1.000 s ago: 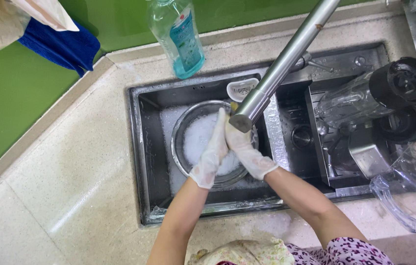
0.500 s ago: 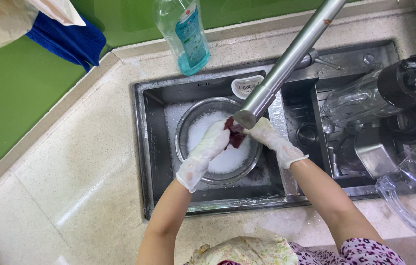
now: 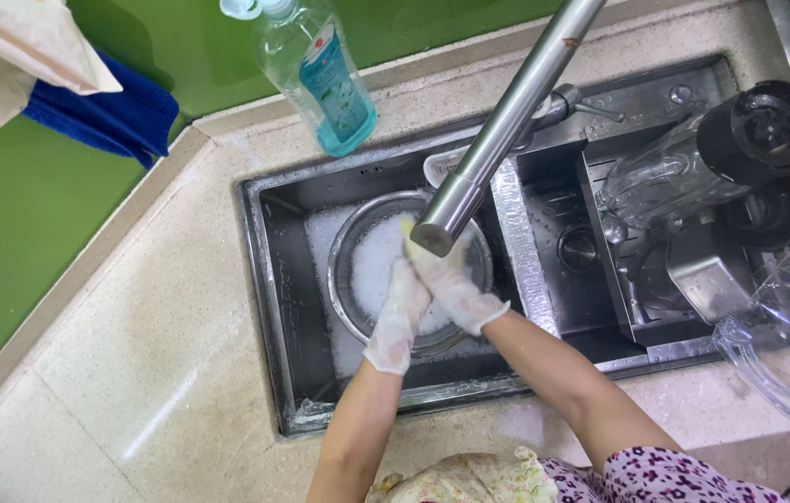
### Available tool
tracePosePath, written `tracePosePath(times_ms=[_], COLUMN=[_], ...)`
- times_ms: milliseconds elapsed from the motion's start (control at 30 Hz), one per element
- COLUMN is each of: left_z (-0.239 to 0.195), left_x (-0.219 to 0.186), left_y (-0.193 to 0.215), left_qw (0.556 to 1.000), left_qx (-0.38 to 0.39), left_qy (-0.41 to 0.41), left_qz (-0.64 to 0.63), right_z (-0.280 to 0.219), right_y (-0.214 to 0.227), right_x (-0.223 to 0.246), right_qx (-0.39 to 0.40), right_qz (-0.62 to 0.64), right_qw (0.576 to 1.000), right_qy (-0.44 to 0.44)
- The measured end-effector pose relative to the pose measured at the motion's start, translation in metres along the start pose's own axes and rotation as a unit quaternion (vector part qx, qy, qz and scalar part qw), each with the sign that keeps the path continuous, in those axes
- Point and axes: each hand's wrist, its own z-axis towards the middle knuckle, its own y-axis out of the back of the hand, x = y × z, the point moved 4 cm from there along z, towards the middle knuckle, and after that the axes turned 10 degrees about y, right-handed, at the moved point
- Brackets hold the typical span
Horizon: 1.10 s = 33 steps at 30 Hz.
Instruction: The person wipes a countertop with a cloth, rinses and wrings the cloth in a sink filled with soapy water, then resumes wiping the countertop and nearby wall surfaces.
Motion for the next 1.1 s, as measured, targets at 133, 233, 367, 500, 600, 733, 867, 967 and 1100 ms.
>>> tracePosePath(times_ms=[133, 233, 367, 500, 600, 733, 867, 967, 1100], left_z=[0.001, -0.011, 0.002, 0.008, 0.009, 0.002, 0.0, 0.003, -0.012], left_x=[0.01, 0.014, -0.009, -0.024, -0.018, -0.025, -0.036, -0.047, -0.045], left_y=[-0.001, -0.054, -0.048, -0.047, -0.034, -0.023, -0.065, -0.124, -0.144], left_qw=[0.99, 0.93, 0.923, 0.935, 0.908, 0.873, 0.809, 0.812, 0.821], left_qx=[-0.126, 0.139, -0.31, -0.211, -0.307, -0.289, -0.273, -0.228, -0.262], left_qy=[0.007, -0.123, 0.092, 0.114, 0.116, 0.133, 0.205, 0.157, 0.145], left_qz=[-0.07, -0.317, 0.207, 0.261, 0.259, 0.371, 0.478, 0.514, 0.487], right_z=[-0.003, -0.012, -0.004, -0.001, -0.01, 0.046, 0.045, 0.044, 0.049], right_y=[0.004, 0.011, 0.02, 0.02, 0.002, 0.03, -0.003, -0.011, 0.016], right_x=[0.002, 0.003, -0.008, -0.04, -0.052, -0.129, -0.173, -0.174, -0.131], right_qx=[-0.076, -0.077, -0.079, -0.109, -0.09, -0.07, 0.098, 0.161, 0.111], right_qz=[0.131, 0.074, 0.024, 0.071, 0.017, 0.067, 0.487, 0.408, 0.332], right_qw=[0.988, 0.992, 0.994, 0.991, 0.995, 0.993, 0.806, 0.839, 0.923], right_qy=[0.003, 0.07, 0.071, -0.033, 0.048, -0.062, -0.321, -0.321, -0.161])
